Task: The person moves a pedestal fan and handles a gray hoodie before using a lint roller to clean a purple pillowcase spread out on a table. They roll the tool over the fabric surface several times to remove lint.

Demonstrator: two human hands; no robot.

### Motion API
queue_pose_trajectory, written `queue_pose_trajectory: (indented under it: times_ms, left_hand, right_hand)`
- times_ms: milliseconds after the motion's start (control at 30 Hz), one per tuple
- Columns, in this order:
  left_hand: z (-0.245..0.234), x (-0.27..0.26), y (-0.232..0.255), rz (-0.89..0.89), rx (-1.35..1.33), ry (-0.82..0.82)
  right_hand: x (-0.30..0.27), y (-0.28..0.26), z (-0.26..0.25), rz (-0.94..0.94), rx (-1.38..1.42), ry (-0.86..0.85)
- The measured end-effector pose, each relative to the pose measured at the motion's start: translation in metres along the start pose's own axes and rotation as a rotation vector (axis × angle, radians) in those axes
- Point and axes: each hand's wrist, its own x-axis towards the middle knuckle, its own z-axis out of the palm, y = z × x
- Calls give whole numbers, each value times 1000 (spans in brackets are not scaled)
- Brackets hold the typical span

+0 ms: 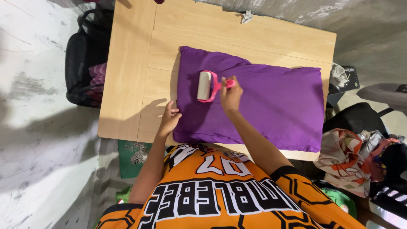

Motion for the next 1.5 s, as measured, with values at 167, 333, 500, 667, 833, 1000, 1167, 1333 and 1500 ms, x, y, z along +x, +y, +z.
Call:
queue_pose_trajectory:
  times_ms: [167, 333, 500, 667, 833, 1000, 1167, 1333, 1500]
  left_hand:
    - [5, -13, 3, 436, 332, 104]
    - [20, -37, 28, 400, 628, -148]
    - [28, -49, 40, 361, 782, -226]
    - [31, -56, 48, 221, 868, -431]
    - [26, -52, 36, 375, 776, -356]
    - [31, -66, 45, 174, 661, -482]
    - [66, -70, 56, 308, 628, -474]
    - [109, -68, 91, 340, 716, -430]
    - [162, -63, 123, 288, 911, -499]
  right_hand:
    - [0, -23, 21, 207, 278, -83]
    - [-1, -12, -26, 240, 378, -71]
    - [-19, -6, -81, 161, 81, -61]
    - [-36, 0, -48, -85, -110, 23]
    - [-47, -11, 13, -95, -35, -33]
    - [-37, -4, 29, 426, 400, -246]
    - [-47, 52, -29, 527, 668, -114]
    - [-81, 163, -188, 547, 635, 341]
    - [-123, 255, -367, 390, 393, 786]
